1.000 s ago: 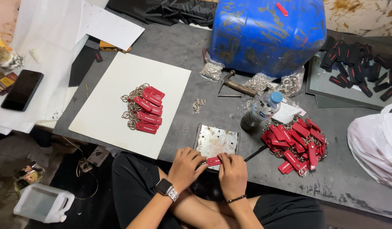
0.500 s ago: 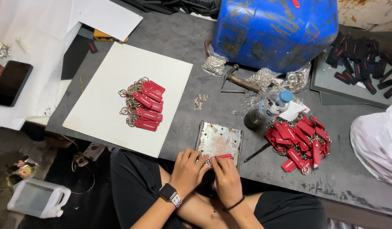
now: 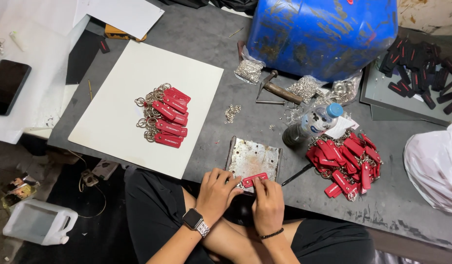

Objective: Assembling leather keychains by placing leather pieces on a metal jig and organizing them into piles.

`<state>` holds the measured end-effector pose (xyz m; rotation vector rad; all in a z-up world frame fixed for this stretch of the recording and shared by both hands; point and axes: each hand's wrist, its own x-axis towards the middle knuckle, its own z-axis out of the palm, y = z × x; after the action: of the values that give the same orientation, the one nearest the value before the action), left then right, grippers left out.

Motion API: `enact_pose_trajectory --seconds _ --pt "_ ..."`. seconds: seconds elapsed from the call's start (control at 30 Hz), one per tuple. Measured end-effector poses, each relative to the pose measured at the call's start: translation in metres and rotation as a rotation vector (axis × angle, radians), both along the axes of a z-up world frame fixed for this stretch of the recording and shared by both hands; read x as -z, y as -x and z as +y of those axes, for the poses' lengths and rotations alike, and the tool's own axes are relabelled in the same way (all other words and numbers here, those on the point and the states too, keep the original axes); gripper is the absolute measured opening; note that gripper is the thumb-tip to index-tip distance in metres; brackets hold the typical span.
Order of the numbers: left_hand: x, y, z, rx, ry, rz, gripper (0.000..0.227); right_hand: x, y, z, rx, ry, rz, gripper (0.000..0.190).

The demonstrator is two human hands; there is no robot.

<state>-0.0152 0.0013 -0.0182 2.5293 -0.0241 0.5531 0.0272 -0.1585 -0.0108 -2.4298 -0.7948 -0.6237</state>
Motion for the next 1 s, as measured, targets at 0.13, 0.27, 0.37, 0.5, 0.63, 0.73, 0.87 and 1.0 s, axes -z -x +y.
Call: enact_pose_trajectory --seconds 0.13,0.27,0.37,0.5,0.63,0.73,0.87,1.0 --pt "0.002 -0.002 0.0 0.01 -0.01 -0.035 0.032 -0.024 0.008 0.015 -0.238 -0.035 0.05 0.036" --pt "0.001 -0.001 0.0 -0.001 -0.025 -0.004 0.031 -0.014 -0.004 0.005 -0.133 0.029 0.014 0.035" --pt "0.003 -0.001 0.001 -0.014 -0.017 -0.012 0.03 -0.021 0.001 0.013 -0.191 0.027 0.026 0.036" --pt "0.0 -0.001 0.0 -0.007 -0.014 -0.011 0.028 -0.025 -0.003 0.004 -0.282 0.008 0.037 0.035" --pt "0.001 -0.002 -0.002 -0.017 -0.016 0.003 0.03 -0.012 -0.019 -0.009 0.072 0.173 -0.148 0.029" --pt "0.003 -0.001 -0.003 -0.017 -0.015 0.005 0.029 -0.008 -0.004 -0.003 0.113 0.195 -0.108 0.037" --pt "0.001 -0.002 -0.002 -0.019 -0.012 0.0 0.028 0.001 0.004 0.001 -0.036 0.13 -0.089 0.038" --pt "0.003 -0.002 -0.002 -0.033 -0.032 0.001 0.029 0.004 -0.026 -0.008 0.147 0.176 -0.07 0.045"
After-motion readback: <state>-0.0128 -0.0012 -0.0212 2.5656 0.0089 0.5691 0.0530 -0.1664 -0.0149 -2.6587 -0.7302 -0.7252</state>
